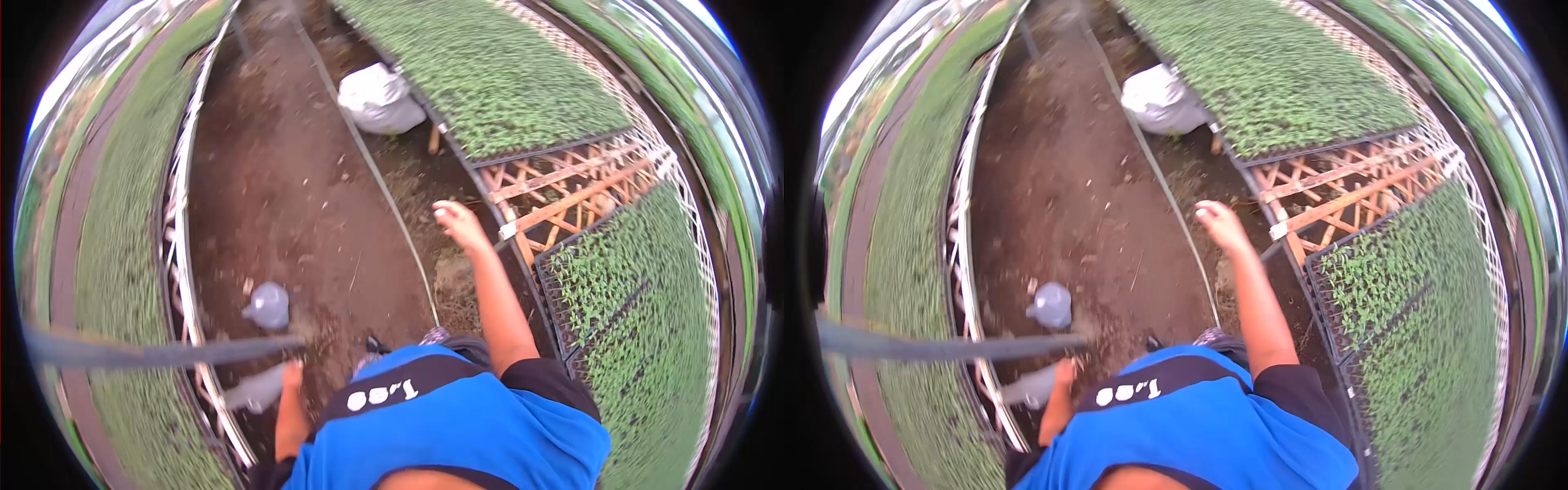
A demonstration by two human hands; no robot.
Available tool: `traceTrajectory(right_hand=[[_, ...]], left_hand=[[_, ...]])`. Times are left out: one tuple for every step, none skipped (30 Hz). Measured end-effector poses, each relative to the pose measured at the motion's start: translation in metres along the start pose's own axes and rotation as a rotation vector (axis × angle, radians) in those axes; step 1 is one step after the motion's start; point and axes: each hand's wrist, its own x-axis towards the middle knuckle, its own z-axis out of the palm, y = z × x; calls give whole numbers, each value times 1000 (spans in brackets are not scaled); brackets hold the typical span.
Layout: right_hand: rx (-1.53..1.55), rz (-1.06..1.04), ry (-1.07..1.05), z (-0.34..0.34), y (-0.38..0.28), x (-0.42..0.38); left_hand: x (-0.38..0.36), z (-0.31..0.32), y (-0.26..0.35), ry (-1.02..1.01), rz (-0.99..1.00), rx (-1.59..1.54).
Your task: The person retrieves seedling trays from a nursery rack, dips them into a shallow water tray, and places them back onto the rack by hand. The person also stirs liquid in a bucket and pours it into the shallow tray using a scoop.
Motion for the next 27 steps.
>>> traceTrajectory(right_hand=[[-57, -4, 17, 14, -2, 6], [-116, -141, -46, 21, 16, 23], [-92, -75, -54, 31, 14, 32], [-99, -76, -44, 39, 18, 40], [-105, -81, -50, 43, 17, 51], [-95, 10, -38, 46, 4, 56], [-85, 104, -40, 51, -8, 60], [-79, 140, -41, 51, -8, 71], [-57, 147, 5, 52, -9, 80], [-35, 155, 49, 53, -9, 90], [-11, 164, 90, 53, -9, 99], [21, 214, 80, 50, -9, 110], [58, 241, 80, 46, -6, 122], [94, 268, 80, 42, -1, 136], [129, 298, 79, 37, 5, 150], [201, 293, 96, 32, 14, 166], [319, 300, 112, 28, 23, 180], [439, 305, 128, 25, 31, 195], [558, 305, 144, 19, 35, 211], [739, 351, 205, 14, 42, 227], [881, 385, 277, 11, 51, 243], [1022, 419, 351, 7, 60, 260], [1161, 452, 428, 3, 70, 276], [1234, 453, 496, -1, 77, 290], [1282, 452, 534, -6, 83, 300], [1324, 454, 569, -11, 89, 309], [1362, 461, 592, -13, 90, 318]], left_hand=[[17, -10, 4, -120, -147, -63], [32, -16, 15, -216, -308, -125], [46, -17, 27, -274, -403, -159], [62, -15, 36, -294, -418, -176], [76, -11, 47, -312, -434, -190], [86, -15, 62, -324, -449, -200], [98, -19, 75, -335, -454, -211], [109, -22, 87, -338, -460, -221], [119, -25, 97, -340, -463, -231], [127, -27, 105, -340, -465, -237], [139, -30, 112, -332, -463, -245], [148, -33, 118, -325, -466, -247], [159, -35, 122, -317, -465, -252], [172, -38, 127, -304, -464, -258], [183, -42, 130, -290, -467, -257], [195, -43, 134, -278, -466, -260], [206, -46, 135, -267, -464, -259], [217, -49, 136, -251, -461, -260], [228, -54, 136, -229, -452, -263], [238, -59, 136, -211, -442, -266], [251, -66, 135, -190, -412, -263], [259, -73, 134, -166, -350, -254], [274, -81, 139, -137, -278, -230], [288, -88, 143, -102, -201, -218], [308, -92, 150, -65, -212, -310], [323, -95, 157, -40, -259, -451], [341, -83, 156, -21, -422, -723]])
